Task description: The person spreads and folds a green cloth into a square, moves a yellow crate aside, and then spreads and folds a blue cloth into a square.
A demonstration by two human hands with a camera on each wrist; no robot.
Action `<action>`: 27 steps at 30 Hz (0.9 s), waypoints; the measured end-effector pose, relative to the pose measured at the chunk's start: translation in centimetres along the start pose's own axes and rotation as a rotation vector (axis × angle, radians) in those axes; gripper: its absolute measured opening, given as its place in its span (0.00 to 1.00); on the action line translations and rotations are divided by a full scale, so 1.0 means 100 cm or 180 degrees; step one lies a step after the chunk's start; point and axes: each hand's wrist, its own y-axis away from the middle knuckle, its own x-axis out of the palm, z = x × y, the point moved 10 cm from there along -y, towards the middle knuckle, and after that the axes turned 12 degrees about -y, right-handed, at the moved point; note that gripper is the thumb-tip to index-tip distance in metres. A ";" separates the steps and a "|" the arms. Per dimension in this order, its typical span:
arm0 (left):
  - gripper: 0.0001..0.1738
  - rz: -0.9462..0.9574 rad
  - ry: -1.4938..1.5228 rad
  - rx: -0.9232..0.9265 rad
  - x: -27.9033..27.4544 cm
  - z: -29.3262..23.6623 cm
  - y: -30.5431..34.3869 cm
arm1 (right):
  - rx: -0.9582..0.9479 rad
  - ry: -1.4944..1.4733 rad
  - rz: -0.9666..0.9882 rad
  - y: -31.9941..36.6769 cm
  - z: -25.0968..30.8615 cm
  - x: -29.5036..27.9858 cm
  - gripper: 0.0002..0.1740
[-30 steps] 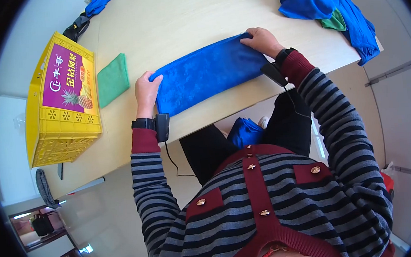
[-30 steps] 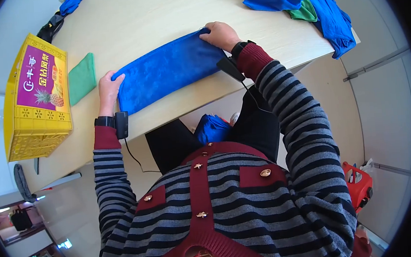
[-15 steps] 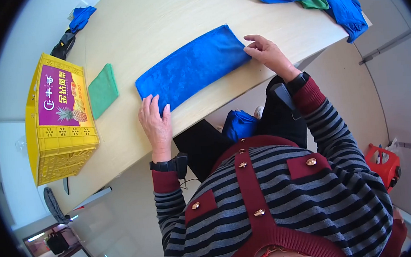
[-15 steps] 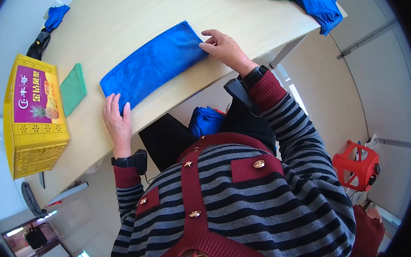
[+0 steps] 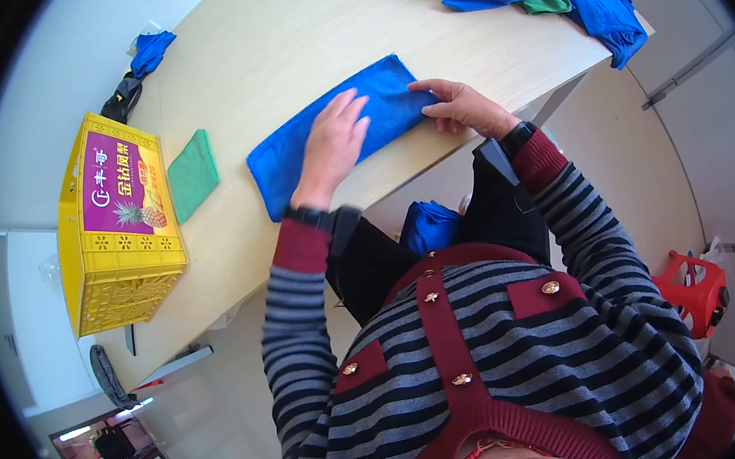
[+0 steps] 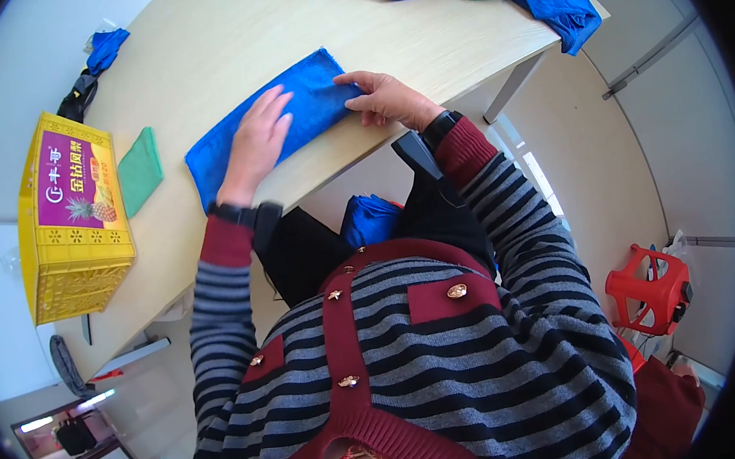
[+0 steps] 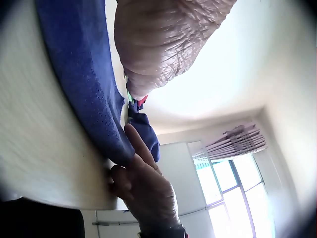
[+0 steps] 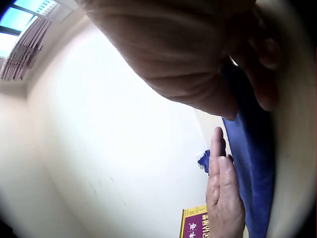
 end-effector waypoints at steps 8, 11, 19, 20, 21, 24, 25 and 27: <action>0.31 0.0790 -0.0796 -0.0009 0.107 0.006 -0.043 | 0.0185 -0.0237 0.0170 0.006 -0.013 -0.009 0.23; 0.33 0.0838 -0.0726 -0.0028 0.110 0.011 -0.041 | 0.0175 -0.0275 0.0323 0.004 -0.015 -0.010 0.21; 0.33 0.0896 -0.1016 0.0000 0.112 0.008 -0.040 | -0.0025 -0.0247 -0.0045 0.009 -0.008 -0.021 0.18; 0.33 0.0877 -0.1016 -0.0005 0.110 0.007 -0.041 | -0.0573 0.0391 -0.0475 0.009 0.010 -0.028 0.18; 0.33 0.0859 -0.1010 0.0013 0.111 0.006 -0.041 | -0.1121 0.1031 -0.0898 0.015 0.032 -0.027 0.19; 0.33 0.0811 -0.0997 0.0038 0.116 0.011 -0.039 | -0.1875 0.1636 -0.1223 0.011 0.070 0.015 0.23; 0.33 0.0858 -0.0901 0.0064 0.122 0.016 -0.038 | -0.2069 0.1582 -0.1142 0.007 0.080 0.034 0.27; 0.32 0.0938 -0.0724 0.0115 0.129 0.026 -0.039 | -0.2113 0.1817 -0.1138 -0.025 0.063 0.066 0.32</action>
